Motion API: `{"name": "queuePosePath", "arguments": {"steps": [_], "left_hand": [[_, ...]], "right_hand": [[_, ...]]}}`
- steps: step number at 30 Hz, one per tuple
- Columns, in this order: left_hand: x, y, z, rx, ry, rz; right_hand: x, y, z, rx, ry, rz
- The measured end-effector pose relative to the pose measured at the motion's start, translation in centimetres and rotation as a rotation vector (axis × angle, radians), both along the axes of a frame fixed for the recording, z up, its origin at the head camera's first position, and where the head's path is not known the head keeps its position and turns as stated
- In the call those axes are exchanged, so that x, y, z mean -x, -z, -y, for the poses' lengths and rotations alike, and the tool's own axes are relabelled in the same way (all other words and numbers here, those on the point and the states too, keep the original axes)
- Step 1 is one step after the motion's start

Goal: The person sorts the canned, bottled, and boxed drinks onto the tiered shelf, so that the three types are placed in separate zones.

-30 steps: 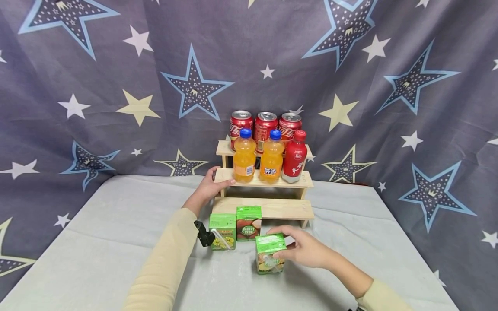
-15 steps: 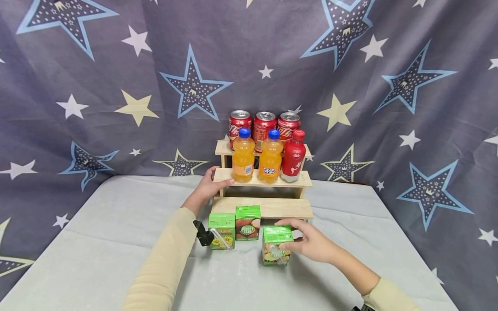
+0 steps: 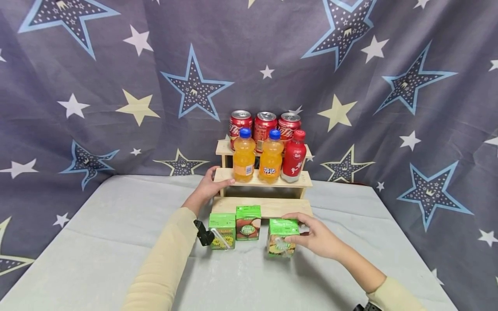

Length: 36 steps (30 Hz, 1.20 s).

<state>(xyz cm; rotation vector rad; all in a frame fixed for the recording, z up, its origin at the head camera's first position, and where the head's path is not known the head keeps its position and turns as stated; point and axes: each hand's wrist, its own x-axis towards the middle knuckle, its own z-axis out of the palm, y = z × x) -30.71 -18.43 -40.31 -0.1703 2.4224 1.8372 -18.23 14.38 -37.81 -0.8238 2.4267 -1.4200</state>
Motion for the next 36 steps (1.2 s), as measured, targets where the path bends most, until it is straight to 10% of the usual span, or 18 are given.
{"name": "queuePosePath", "arguments": {"steps": [36], "left_hand": [[0.0, 0.1, 0.0, -0.001, -0.001, 0.000]], "right_hand": [[3.6, -3.4, 0.8, -0.015, 0.175, -0.107]]}}
